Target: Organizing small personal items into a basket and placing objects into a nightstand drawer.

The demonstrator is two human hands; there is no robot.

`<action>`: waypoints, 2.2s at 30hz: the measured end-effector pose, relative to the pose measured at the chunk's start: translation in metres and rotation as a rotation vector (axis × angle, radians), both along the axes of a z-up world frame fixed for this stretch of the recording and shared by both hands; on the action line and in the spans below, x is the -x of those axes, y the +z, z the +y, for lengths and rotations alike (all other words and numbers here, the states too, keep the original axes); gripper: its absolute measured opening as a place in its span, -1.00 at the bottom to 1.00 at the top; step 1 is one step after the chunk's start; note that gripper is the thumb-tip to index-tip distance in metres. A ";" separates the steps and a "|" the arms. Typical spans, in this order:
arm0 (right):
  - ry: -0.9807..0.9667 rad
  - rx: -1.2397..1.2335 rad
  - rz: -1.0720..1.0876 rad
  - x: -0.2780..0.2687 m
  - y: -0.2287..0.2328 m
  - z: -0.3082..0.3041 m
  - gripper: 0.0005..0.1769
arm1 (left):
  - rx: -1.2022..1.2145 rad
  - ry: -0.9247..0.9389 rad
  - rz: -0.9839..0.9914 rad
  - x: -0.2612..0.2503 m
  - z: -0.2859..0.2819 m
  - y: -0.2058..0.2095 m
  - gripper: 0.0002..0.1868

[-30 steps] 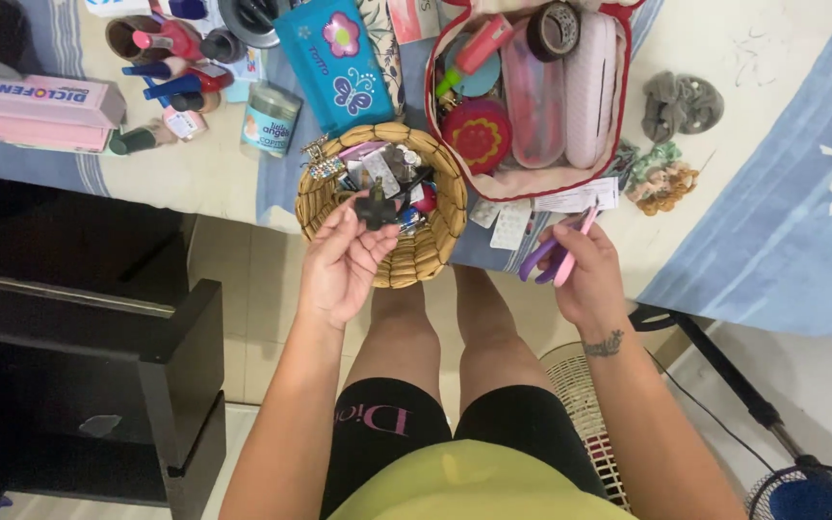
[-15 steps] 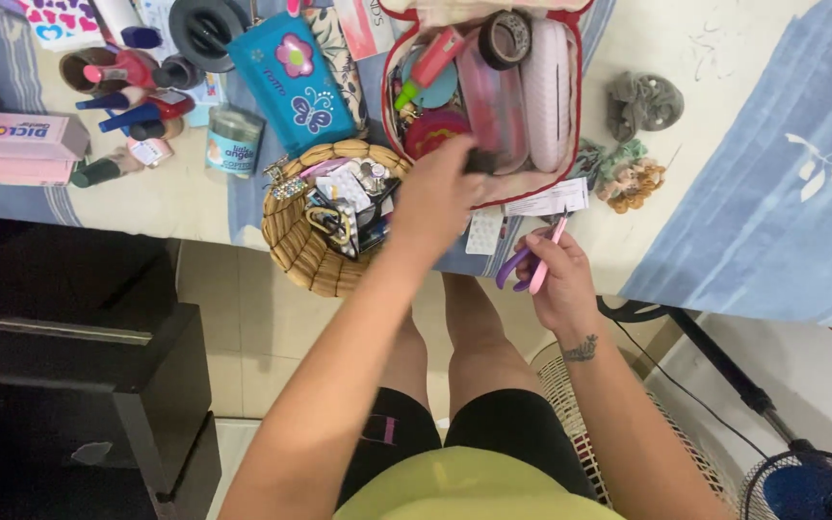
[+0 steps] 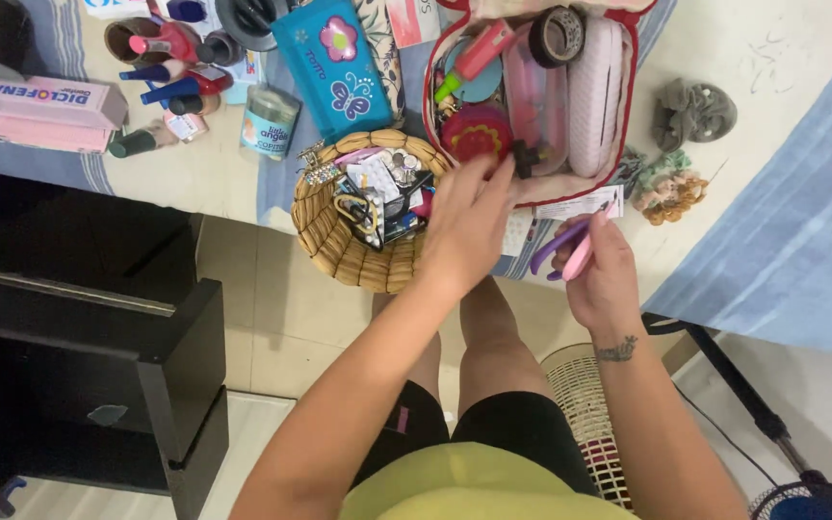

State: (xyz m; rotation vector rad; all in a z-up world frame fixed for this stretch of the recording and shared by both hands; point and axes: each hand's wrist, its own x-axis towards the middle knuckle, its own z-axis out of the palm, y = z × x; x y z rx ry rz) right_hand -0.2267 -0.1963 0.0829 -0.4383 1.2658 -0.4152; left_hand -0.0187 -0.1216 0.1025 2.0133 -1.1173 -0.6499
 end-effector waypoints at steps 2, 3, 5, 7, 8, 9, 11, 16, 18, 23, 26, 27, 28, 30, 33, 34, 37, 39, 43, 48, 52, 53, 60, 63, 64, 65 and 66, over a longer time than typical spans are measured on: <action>0.010 -0.011 -0.026 -0.011 0.006 -0.002 -0.73 | 0.007 0.056 0.017 -0.004 0.036 -0.001 -0.60; 0.016 -0.021 -0.049 -0.015 0.010 -0.001 -0.74 | 0.015 0.107 0.038 -0.005 0.055 -0.002 -0.67; 0.043 -0.027 -0.079 -0.017 0.007 0.001 -0.78 | -0.074 0.198 0.014 -0.015 0.090 -0.025 -0.72; 0.072 -0.030 -0.110 -0.020 0.005 0.004 -0.78 | -0.162 0.291 -0.009 -0.026 0.111 -0.042 -0.78; 0.090 -0.029 -0.103 -0.022 0.006 0.006 -0.80 | -0.200 0.384 0.049 -0.034 0.115 -0.048 -0.79; 0.108 -0.026 -0.096 -0.025 0.006 0.008 -0.81 | -0.236 0.475 0.110 -0.041 0.118 -0.055 -0.79; 0.113 -0.017 -0.098 -0.023 0.000 0.013 -0.81 | -0.274 0.517 0.131 -0.048 0.110 -0.075 -0.75; 0.091 0.012 -0.064 -0.024 -0.003 0.017 -0.82 | -0.463 0.521 0.071 -0.060 0.089 -0.103 -0.65; -0.025 0.061 -0.042 -0.014 -0.002 0.015 -0.82 | -0.589 0.565 0.136 -0.057 0.087 -0.120 -0.68; -0.121 0.105 -0.039 0.031 -0.006 0.008 -0.84 | -0.332 0.614 0.142 -0.051 0.099 -0.106 -0.81; -0.154 0.101 -0.007 0.049 -0.015 0.015 -0.85 | -0.088 0.536 0.108 -0.044 0.100 -0.059 -0.85; -0.163 0.100 0.024 0.054 -0.019 0.018 -0.86 | 0.011 0.475 0.090 -0.040 0.099 -0.041 -0.85; -0.170 0.103 0.026 0.053 -0.017 0.023 -0.86 | 0.013 0.468 0.093 -0.027 0.099 -0.030 -0.85; -0.205 0.017 0.010 0.048 -0.018 0.031 -0.86 | -0.176 0.378 0.114 -0.002 0.098 -0.011 -0.87; -0.138 0.013 -0.047 0.049 -0.020 0.043 -0.82 | -0.090 0.252 0.414 0.055 0.079 -0.004 -0.85; -0.143 0.011 -0.043 0.048 -0.016 0.045 -0.82 | -0.094 0.248 0.417 0.070 0.075 -0.009 -0.85; -0.035 0.027 0.024 0.048 -0.017 0.044 -0.79 | -0.192 0.220 0.487 0.108 0.064 -0.044 -0.87; 0.015 0.051 0.087 0.061 -0.027 0.047 -0.81 | -0.203 0.292 0.453 0.130 0.069 -0.085 -0.86; 0.041 0.028 0.177 0.067 -0.037 0.041 -0.80 | -0.271 0.394 0.498 0.132 0.063 -0.122 -0.81; 0.023 0.026 0.247 0.092 -0.082 0.047 -0.83 | -0.234 0.291 0.230 0.138 0.080 -0.132 -0.39; 0.038 0.072 0.265 0.104 -0.113 0.055 -0.83 | -0.217 0.241 0.207 0.134 0.093 -0.103 -0.29; 0.046 0.153 0.308 0.105 -0.115 0.056 -0.81 | -0.251 0.234 0.328 0.131 0.096 -0.092 -0.32; 0.255 0.583 0.763 0.092 -0.103 0.067 -0.63 | -0.398 0.108 0.609 0.105 0.135 -0.032 -0.59; 0.253 0.355 0.563 0.086 -0.087 0.061 -0.68 | -0.400 0.152 0.608 0.090 0.145 -0.007 -0.66; 0.267 0.350 0.549 0.091 -0.087 0.062 -0.68 | -0.404 0.170 0.599 0.081 0.149 0.000 -0.66; 0.337 0.380 0.594 0.095 -0.087 0.064 -0.72 | -0.334 0.181 0.527 0.072 0.154 0.008 -0.71; 0.407 0.412 0.639 0.099 -0.088 0.065 -0.76 | -0.266 0.190 0.453 0.062 0.160 0.015 -0.75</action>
